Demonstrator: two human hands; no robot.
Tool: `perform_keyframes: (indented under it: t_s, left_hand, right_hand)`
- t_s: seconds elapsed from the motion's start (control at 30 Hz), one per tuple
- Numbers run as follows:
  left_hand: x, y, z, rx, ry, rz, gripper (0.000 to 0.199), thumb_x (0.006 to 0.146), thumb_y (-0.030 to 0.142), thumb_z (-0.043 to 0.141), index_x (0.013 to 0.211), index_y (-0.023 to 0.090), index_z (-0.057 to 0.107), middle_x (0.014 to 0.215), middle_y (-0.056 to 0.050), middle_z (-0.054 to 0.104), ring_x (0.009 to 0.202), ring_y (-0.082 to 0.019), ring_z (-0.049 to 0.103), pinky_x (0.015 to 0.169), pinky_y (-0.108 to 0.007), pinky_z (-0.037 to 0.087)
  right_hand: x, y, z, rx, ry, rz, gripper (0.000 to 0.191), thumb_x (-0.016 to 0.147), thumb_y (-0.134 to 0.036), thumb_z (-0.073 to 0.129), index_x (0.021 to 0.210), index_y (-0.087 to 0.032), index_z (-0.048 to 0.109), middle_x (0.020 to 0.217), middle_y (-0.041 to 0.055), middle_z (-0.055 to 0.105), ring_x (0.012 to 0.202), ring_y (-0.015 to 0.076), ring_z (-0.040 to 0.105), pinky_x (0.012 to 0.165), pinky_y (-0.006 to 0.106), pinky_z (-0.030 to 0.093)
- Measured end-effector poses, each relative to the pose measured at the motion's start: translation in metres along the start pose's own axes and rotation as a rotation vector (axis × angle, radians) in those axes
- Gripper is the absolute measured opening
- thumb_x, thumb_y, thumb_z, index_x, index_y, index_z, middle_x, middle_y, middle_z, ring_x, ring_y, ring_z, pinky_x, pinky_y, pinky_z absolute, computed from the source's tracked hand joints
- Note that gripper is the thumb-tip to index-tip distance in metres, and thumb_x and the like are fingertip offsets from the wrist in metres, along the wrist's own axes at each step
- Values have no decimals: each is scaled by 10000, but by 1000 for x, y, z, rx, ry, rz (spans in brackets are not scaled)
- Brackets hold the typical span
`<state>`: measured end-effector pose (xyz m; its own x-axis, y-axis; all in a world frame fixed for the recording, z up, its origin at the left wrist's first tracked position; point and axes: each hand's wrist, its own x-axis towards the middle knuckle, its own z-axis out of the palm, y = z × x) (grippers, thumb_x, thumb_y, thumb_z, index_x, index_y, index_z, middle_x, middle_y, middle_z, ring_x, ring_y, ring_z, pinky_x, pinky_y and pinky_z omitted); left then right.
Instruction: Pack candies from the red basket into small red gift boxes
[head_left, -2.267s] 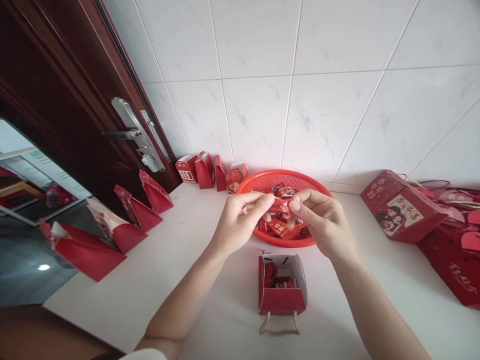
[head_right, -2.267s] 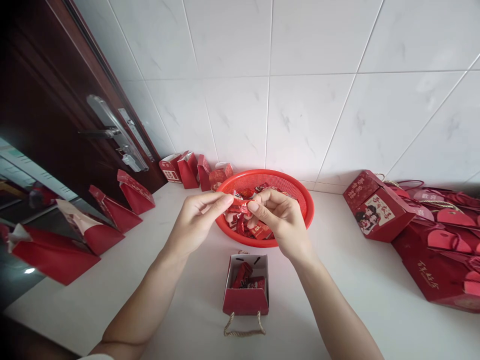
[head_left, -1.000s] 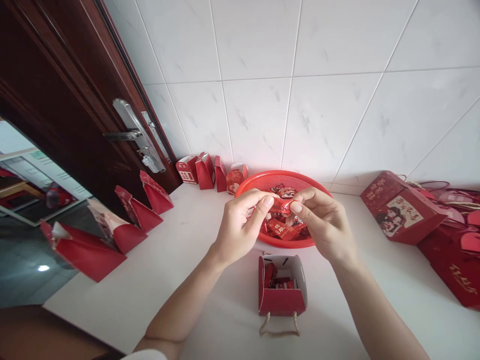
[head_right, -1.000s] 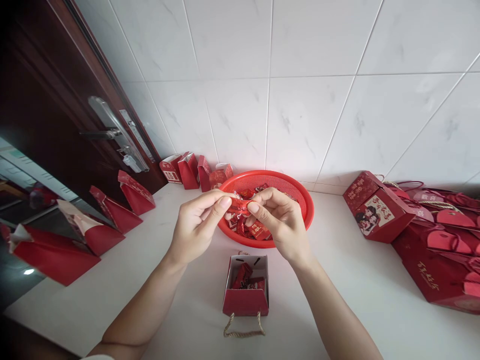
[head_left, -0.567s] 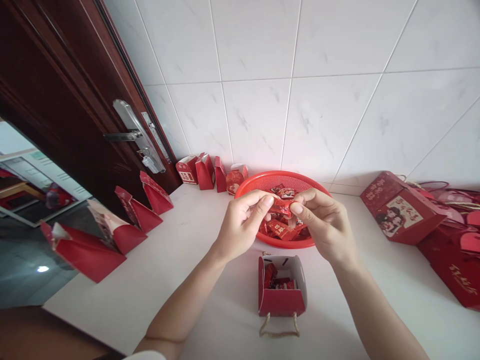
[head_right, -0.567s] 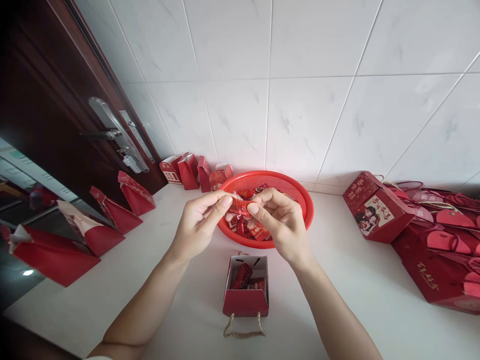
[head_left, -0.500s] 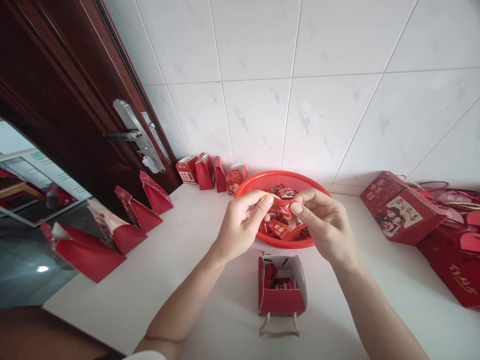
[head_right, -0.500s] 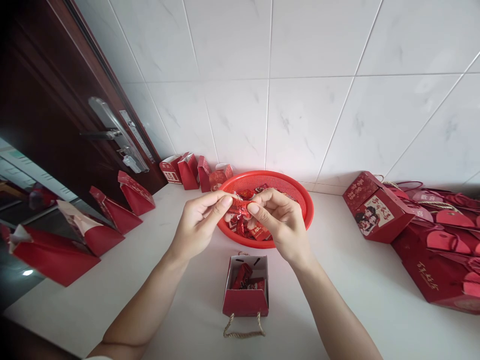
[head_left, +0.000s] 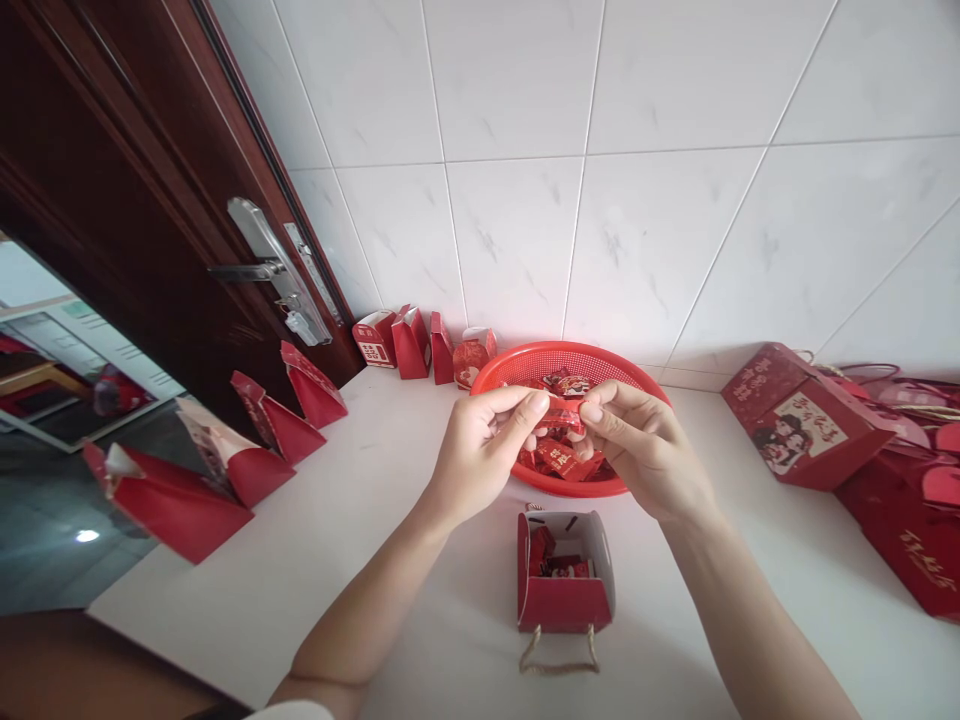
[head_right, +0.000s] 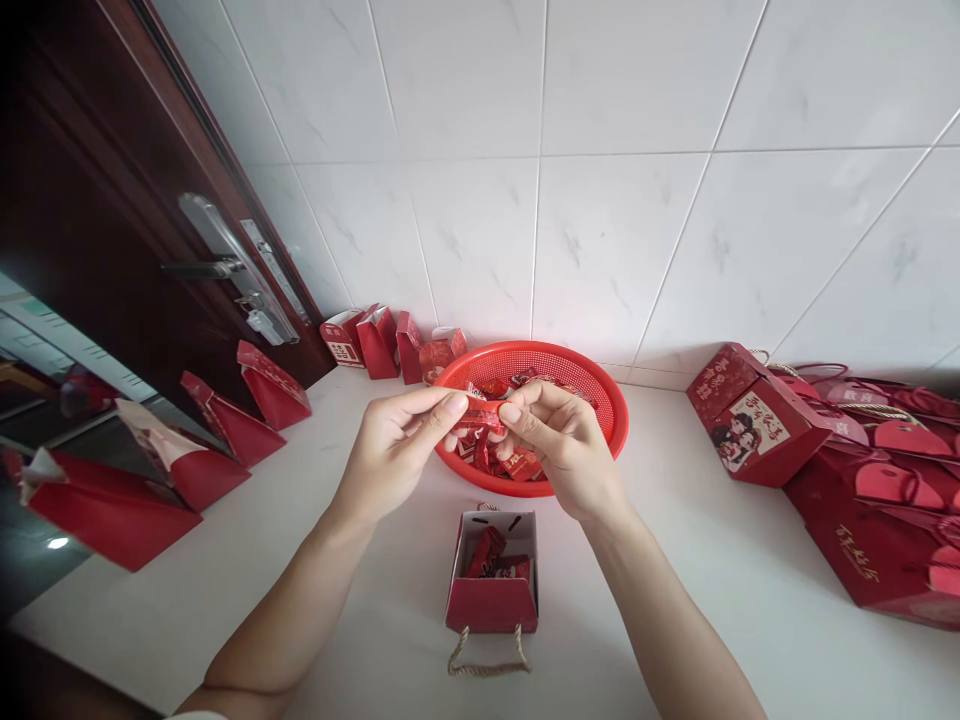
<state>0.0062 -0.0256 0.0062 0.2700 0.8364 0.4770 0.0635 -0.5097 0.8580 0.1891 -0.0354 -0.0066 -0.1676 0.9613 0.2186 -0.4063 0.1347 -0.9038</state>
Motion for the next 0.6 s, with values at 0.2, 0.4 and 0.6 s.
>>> perform_keyframes:
  t_s: [0.2,0.4,0.6]
  left_hand:
    - [-1,0,0,20,3,-8,360,987,429,613,769,153,688,663,-9,612,595,-118,572,555,-228,482]
    - [-2,-1,0,54,6,19,365,997,442,602,828,153,745,675,-19,631,614,-126,573,558,-236,492]
    - [-6,-1,0,114,45,101,289,1011,393,598,1016,189,802,788,-39,708,676,-140,601,616,-252,512]
  right_hand:
    - [1,0,-1,-13,-2,29,342,736,-419,910,754,-193,655,660,-11,690,540,112,623,560,245,504]
    - [1,2,0,-27,12,-8,324,747,-410,905,752,-200,658,653,-22,665,567,120,629,573,249,527]
    - [1,6,-2,-80,-2,-95,280,813,-402,861,783,-202,668,698,-10,672,611,124,643,621,255,554]
